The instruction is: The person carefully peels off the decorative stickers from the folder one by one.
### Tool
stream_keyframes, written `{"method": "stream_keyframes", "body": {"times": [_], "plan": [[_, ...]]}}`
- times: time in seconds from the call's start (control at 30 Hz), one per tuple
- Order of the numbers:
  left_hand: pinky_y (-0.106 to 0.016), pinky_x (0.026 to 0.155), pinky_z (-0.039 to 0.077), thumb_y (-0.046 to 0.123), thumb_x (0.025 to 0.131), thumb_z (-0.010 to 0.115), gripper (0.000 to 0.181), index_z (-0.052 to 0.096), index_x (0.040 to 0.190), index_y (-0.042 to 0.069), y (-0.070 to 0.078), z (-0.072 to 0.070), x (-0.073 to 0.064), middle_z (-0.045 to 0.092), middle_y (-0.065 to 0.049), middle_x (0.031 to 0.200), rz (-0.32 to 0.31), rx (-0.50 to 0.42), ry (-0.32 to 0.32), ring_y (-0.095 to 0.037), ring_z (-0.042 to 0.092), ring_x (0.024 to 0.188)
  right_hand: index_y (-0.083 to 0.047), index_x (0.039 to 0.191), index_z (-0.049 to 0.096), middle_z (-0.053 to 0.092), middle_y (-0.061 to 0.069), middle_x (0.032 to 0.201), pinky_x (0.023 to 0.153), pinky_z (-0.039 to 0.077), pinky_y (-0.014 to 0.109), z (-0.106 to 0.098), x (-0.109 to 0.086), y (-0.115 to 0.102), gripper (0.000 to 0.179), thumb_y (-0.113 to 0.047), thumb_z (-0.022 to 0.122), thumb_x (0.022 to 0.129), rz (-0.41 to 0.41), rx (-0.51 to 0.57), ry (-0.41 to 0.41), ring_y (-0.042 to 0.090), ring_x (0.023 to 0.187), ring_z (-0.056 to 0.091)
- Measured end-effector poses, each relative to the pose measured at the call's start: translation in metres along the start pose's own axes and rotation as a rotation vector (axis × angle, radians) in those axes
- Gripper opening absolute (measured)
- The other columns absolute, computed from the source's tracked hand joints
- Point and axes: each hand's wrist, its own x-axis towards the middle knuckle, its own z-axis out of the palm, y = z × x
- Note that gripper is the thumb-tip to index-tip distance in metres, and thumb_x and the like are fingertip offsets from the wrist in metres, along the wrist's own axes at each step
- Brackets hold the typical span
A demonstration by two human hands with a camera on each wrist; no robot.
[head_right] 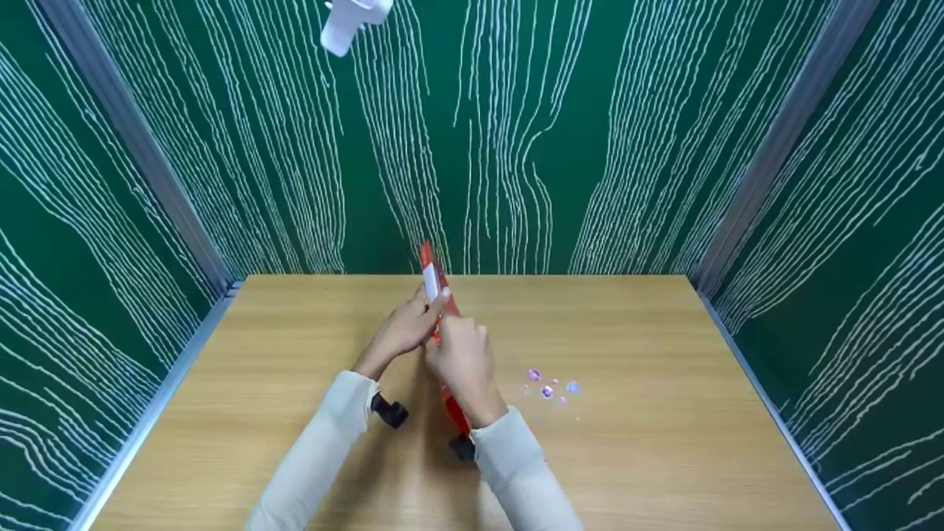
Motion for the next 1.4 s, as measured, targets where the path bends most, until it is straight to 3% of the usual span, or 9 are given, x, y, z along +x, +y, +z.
{"method": "stream_keyframes", "body": {"times": [0.17,0.3,0.53,0.7,0.83,1.03,1.17,1.27,1.4], "plan": [[-0.029,0.073,0.051,0.058,0.098,0.048,0.076,0.017,0.157,0.021,0.0,-0.001,0.0,0.06,-0.005,0.095,-0.067,-0.019,0.02,-0.019,0.062,0.079,-0.006,0.122,0.069,0.069,0.007,0.078,0.051,0.053,0.022,0.006,-0.001,-0.003,0.035,-0.013,0.073,0.087,-0.026,-0.011,-0.024,0.015,0.059,0.062],[-0.027,0.069,0.051,0.04,0.101,0.05,0.079,0.004,0.161,0.017,0.0,-0.002,0.003,0.061,-0.01,0.106,-0.117,-0.043,0.058,-0.019,0.062,0.08,-0.009,0.118,0.07,0.073,0.008,0.088,0.056,0.058,0.029,0.013,-0.002,-0.002,0.033,-0.011,0.073,0.086,-0.044,0.002,-0.026,0.018,0.065,0.066],[-0.031,0.075,0.057,0.017,0.093,0.057,0.077,0.015,0.158,0.006,-0.017,0.003,0.008,0.065,-0.015,0.118,-0.086,-0.014,0.107,-0.02,0.064,0.085,-0.016,0.114,0.072,0.073,0.004,0.102,0.076,0.062,0.04,0.027,-0.006,0.01,0.034,-0.022,0.081,0.082,-0.037,0.028,-0.098,0.018,0.081,0.067],[-0.041,0.094,0.057,0.014,0.093,0.061,0.07,0.025,0.153,0.01,-0.034,0.006,0.009,0.062,-0.013,0.126,-0.087,-0.074,0.112,-0.022,0.065,0.099,-0.018,0.123,0.07,0.072,0.001,0.114,0.081,0.062,0.04,0.03,-0.007,0.026,0.041,-0.028,0.079,0.084,0.034,0.055,-0.141,0.018,0.094,0.067],[-0.046,0.095,0.056,0.015,0.095,0.063,0.068,0.027,0.152,0.011,-0.051,0.007,0.008,0.059,-0.014,0.129,-0.099,-0.097,0.117,-0.026,0.065,0.101,-0.011,0.127,0.067,0.071,0.007,0.119,0.085,0.06,0.04,0.031,-0.006,0.045,0.04,-0.022,0.074,0.09,0.075,0.032,-0.151,0.022,0.1,0.067],[-0.045,0.084,0.058,0.013,0.1,0.053,0.064,0.021,0.155,0.003,-0.082,0.004,0.013,0.061,-0.023,0.122,-0.041,-0.001,0.144,-0.03,0.066,0.094,0.0,0.117,0.068,0.073,0.016,0.109,0.082,0.06,0.042,0.037,-0.006,0.085,0.027,-0.009,0.069,0.091,-0.006,-0.005,-0.103,0.027,0.093,0.07],[-0.047,0.086,0.057,0.012,0.102,0.049,0.067,0.014,0.158,0.002,-0.102,0.005,0.017,0.061,-0.026,0.124,-0.012,-0.018,0.139,-0.032,0.066,0.097,0.004,0.111,0.069,0.073,0.018,0.104,0.08,0.059,0.045,0.04,-0.01,0.112,0.023,-0.004,0.067,0.089,-0.014,-0.023,-0.078,0.029,0.088,0.07],[-0.048,0.087,0.057,0.014,0.101,0.052,0.066,0.019,0.157,0.0,-0.115,0.008,0.017,0.062,-0.026,0.122,-0.012,-0.023,0.14,-0.032,0.067,0.099,0.005,0.105,0.07,0.074,0.02,0.1,0.079,0.059,0.048,0.044,-0.016,0.129,0.02,-0.002,0.067,0.087,-0.023,-0.04,-0.062,0.032,0.085,0.071],[-0.049,0.094,0.055,0.019,0.095,0.066,0.072,0.027,0.153,0.002,-0.126,0.008,0.013,0.062,-0.022,0.126,-0.037,-0.045,0.132,-0.032,0.067,0.105,0.006,0.101,0.07,0.074,0.02,0.097,0.078,0.058,0.049,0.051,-0.022,0.145,0.019,0.001,0.068,0.083,-0.019,-0.049,-0.049,0.032,0.083,0.071]]}}
